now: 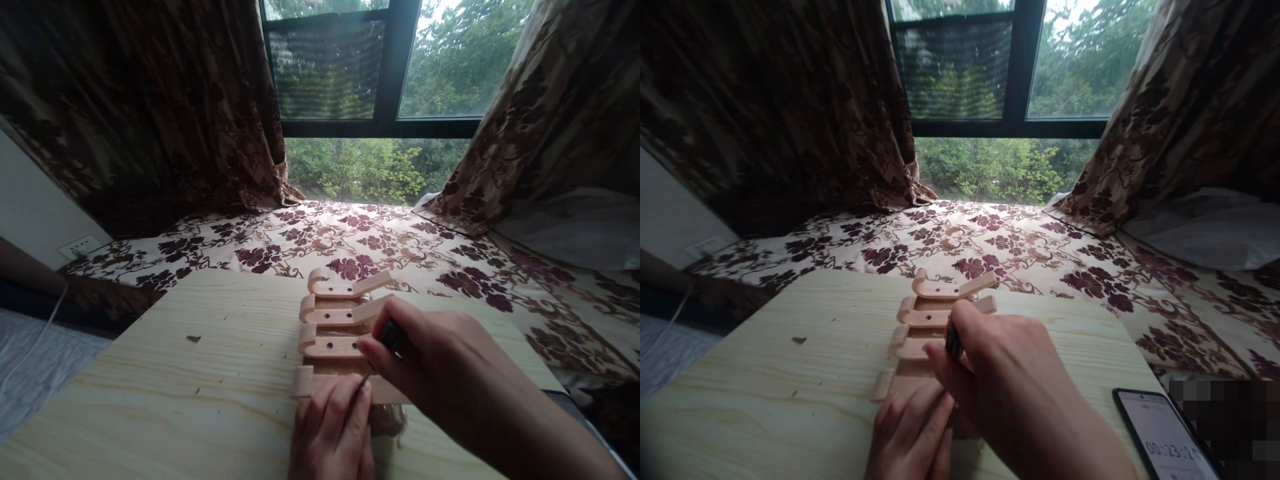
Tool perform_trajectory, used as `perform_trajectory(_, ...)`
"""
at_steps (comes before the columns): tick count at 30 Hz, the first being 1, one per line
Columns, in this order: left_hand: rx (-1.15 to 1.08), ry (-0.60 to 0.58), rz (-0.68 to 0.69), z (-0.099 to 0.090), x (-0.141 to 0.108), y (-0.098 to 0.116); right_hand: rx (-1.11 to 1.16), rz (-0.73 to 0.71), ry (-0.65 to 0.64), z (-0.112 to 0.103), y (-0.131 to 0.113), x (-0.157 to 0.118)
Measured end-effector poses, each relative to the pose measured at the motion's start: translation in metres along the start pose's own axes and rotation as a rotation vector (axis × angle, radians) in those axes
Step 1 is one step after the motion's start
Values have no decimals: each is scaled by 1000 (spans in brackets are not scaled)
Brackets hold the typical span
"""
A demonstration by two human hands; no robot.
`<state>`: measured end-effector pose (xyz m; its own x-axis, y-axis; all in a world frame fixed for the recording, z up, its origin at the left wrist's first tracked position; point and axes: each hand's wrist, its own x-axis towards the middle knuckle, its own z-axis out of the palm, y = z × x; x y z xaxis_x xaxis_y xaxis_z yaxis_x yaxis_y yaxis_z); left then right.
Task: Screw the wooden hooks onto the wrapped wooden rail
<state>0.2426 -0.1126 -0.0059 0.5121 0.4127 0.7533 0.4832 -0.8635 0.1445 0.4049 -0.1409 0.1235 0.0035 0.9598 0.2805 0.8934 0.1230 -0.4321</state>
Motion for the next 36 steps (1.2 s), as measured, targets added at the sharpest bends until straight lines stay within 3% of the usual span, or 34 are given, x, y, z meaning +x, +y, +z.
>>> perform_trajectory(5,-36,198,-92,3,1,3,203,-118,-149,-9,-5,-6)
perform_trajectory(7,-48,14,-49,-1,2,3,228,-140,-172,-10,-7,-7)
perform_trajectory(9,-48,-44,-23,-7,3,2,190,-110,-149,-8,-7,-5)
perform_trajectory(14,-86,29,-18,-6,3,3,31,21,-69,-3,-1,0)
perform_trajectory(19,-143,180,-106,10,-3,8,221,-120,-191,-9,-5,-5)
perform_trajectory(22,-145,94,-66,6,-4,6,215,-126,-168,-8,-6,-5)
perform_trajectory(25,-114,-15,-12,-4,-1,3,150,-32,-90,-3,-2,-3)
perform_trajectory(29,-128,-53,-23,-10,-1,2,88,22,-40,4,-1,1)
perform_trajectory(33,-111,-65,-44,-7,-1,4,102,-52,-125,-9,-6,4)
perform_trajectory(36,-105,-3,-46,-4,0,5,-28,-216,-254,-30,-17,8)
